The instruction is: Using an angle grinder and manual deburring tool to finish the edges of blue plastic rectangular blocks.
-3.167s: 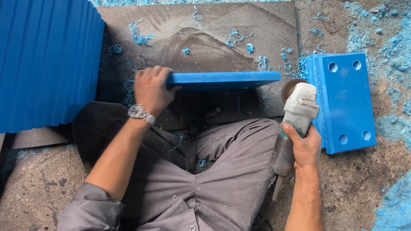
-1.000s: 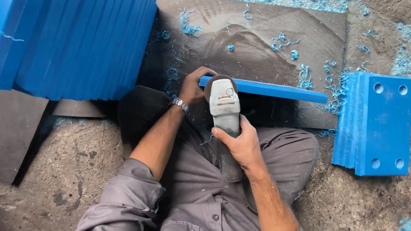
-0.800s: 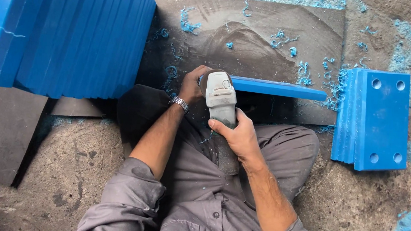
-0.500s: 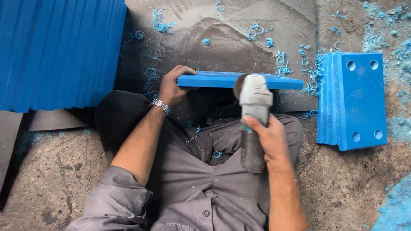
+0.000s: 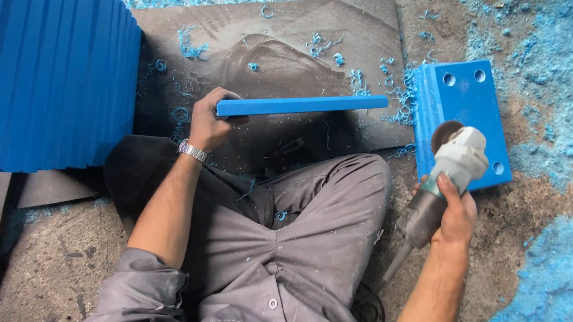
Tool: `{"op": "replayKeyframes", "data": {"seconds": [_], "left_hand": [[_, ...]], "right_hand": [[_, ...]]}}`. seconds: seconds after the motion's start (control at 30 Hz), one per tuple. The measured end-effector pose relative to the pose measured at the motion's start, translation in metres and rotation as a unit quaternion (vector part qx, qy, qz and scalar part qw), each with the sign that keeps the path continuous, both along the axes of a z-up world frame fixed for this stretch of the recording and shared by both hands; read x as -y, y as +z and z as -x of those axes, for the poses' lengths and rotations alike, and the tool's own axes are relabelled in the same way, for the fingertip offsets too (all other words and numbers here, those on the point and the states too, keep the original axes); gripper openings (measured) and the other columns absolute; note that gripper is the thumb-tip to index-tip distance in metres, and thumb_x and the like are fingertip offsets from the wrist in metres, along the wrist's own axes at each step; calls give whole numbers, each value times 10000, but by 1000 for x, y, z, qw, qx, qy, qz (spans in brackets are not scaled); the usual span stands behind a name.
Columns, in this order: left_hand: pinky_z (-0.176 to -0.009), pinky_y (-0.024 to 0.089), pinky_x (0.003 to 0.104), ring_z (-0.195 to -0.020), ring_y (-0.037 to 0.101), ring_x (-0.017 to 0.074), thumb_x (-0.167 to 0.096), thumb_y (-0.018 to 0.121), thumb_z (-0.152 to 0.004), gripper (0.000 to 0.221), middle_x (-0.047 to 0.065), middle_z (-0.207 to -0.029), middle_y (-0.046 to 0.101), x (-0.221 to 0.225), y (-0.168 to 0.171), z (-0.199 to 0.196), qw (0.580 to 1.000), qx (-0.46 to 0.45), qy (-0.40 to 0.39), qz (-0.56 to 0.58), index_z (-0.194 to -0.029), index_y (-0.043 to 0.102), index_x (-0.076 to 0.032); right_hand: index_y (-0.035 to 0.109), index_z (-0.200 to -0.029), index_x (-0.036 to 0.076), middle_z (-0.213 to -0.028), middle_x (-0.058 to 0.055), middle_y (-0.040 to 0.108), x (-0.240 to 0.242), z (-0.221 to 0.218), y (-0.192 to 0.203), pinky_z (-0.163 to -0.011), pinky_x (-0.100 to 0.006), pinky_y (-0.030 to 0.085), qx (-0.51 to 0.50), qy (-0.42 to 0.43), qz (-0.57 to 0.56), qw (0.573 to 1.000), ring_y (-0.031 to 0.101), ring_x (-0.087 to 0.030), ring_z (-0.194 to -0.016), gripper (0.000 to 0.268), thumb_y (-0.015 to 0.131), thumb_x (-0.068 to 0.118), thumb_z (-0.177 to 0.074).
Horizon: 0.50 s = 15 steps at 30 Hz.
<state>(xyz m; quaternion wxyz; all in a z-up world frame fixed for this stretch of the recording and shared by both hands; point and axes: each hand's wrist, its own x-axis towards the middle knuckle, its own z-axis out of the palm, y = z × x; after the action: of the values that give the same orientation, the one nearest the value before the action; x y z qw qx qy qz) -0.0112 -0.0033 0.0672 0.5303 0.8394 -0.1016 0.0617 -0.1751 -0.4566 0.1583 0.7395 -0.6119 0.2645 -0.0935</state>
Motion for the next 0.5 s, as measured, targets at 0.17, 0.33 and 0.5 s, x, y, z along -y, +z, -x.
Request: {"op": "replayKeyframes", "data": {"seconds": [0.17,0.33,0.5], "left_hand": [[-806,561,374,-918,716,246,-141,924,-728,418,76,-1008,723,33,95,-1,993,112,26,-25,-1085,715,-83],[-775,509,414,-909,651,288,-176,889,-746,459,81,-999,693,90,134,-10,966,218,47,-131,-1142,668,-105],[-871,466,417,-992,629,235,-82,656,-863,352,46,-994,660,144,110,-15,913,257,12,-318,-1211,652,-131]], "right_hand": [[535,-1306,-68,-1011,-155,659,-19,30,-3,-777,-395,599,54,41,-5,998,688,-250,-876,537,757,230,-919],[542,-1279,-61,-1009,-154,653,-49,28,-1,-779,-410,598,90,56,-43,993,686,-256,-877,543,761,223,-871],[572,-1241,-72,-1000,-152,684,-75,18,15,-764,-382,594,70,108,-25,991,695,-241,-845,512,747,185,-835]]}}
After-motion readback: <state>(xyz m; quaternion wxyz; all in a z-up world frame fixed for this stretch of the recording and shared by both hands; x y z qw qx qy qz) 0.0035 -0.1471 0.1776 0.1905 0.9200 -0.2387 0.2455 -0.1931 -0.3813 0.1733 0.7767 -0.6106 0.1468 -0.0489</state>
